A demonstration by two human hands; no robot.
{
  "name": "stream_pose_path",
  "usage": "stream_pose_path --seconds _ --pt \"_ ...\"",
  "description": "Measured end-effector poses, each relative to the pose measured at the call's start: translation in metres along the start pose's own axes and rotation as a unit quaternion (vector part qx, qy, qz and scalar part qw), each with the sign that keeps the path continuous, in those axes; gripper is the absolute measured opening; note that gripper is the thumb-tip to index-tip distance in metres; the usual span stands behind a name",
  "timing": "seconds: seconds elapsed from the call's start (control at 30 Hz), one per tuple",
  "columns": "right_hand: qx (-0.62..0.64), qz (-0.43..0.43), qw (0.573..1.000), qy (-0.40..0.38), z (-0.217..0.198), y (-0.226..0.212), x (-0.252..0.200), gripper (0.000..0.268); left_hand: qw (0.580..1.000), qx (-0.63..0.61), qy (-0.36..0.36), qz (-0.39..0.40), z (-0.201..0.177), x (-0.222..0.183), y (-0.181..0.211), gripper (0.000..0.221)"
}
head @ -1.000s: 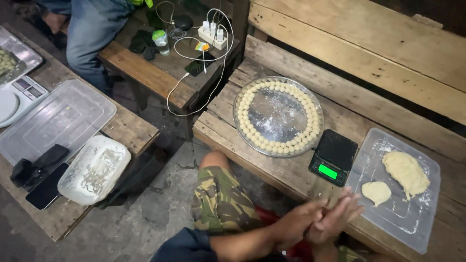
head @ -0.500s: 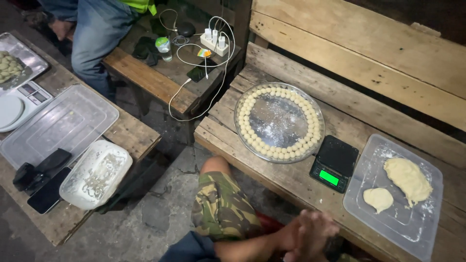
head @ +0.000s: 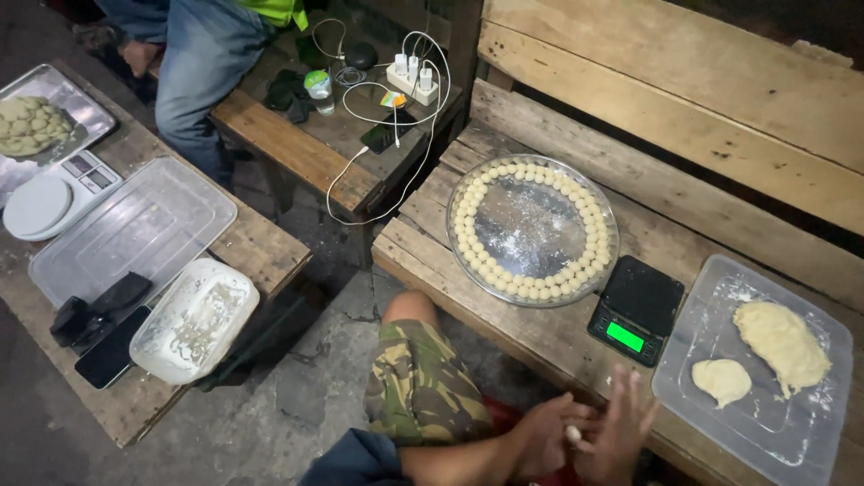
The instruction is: Weighing small portions of dough on a digital scale and rolling them into balls before placing them on a tray.
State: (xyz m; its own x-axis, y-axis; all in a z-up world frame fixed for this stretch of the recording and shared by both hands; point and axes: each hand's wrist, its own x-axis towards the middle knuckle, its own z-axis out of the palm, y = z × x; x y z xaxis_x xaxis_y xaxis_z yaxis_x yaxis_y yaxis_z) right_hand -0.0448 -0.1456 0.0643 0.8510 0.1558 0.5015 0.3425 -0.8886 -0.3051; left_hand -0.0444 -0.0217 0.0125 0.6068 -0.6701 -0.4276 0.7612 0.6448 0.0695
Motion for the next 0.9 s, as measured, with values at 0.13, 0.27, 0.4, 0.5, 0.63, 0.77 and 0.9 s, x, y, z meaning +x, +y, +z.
stream_pose_path --seconds 0.13,0.27,0.4,0.5,0.63,0.77,0.9 --pt "0.028 0.062 0.989 0.133 -0.020 0.036 0.002 0.082 0.992 -0.106 0.038 -0.056 -0.073 0.032 -0.011 0.010" --pt "0.084 0.142 0.938 0.306 -0.059 0.061 0.011 0.069 0.997 -0.008 0.072 0.025 -0.031 0.014 0.026 0.011" --pt "0.044 0.206 0.924 0.318 -0.057 0.109 -0.010 0.044 0.957 0.087 -0.119 0.248 0.023 0.013 0.106 0.039" --pt "0.057 0.233 0.921 0.307 -0.045 0.132 -0.019 0.043 0.951 0.166 0.093 0.243 0.089 0.010 0.180 0.032" --pt "0.065 0.264 0.912 0.306 -0.032 0.141 -0.020 0.045 0.902 0.231 0.230 0.284 0.142 0.038 0.263 0.029" --pt "0.028 0.295 0.916 0.271 -0.039 0.130 -0.015 0.047 0.918 0.086 0.268 0.279 0.117 0.106 0.333 0.057" --pt "0.042 0.302 0.905 0.297 -0.025 0.152 -0.034 0.046 0.898 0.051 0.328 0.289 0.127 0.123 0.366 0.052"
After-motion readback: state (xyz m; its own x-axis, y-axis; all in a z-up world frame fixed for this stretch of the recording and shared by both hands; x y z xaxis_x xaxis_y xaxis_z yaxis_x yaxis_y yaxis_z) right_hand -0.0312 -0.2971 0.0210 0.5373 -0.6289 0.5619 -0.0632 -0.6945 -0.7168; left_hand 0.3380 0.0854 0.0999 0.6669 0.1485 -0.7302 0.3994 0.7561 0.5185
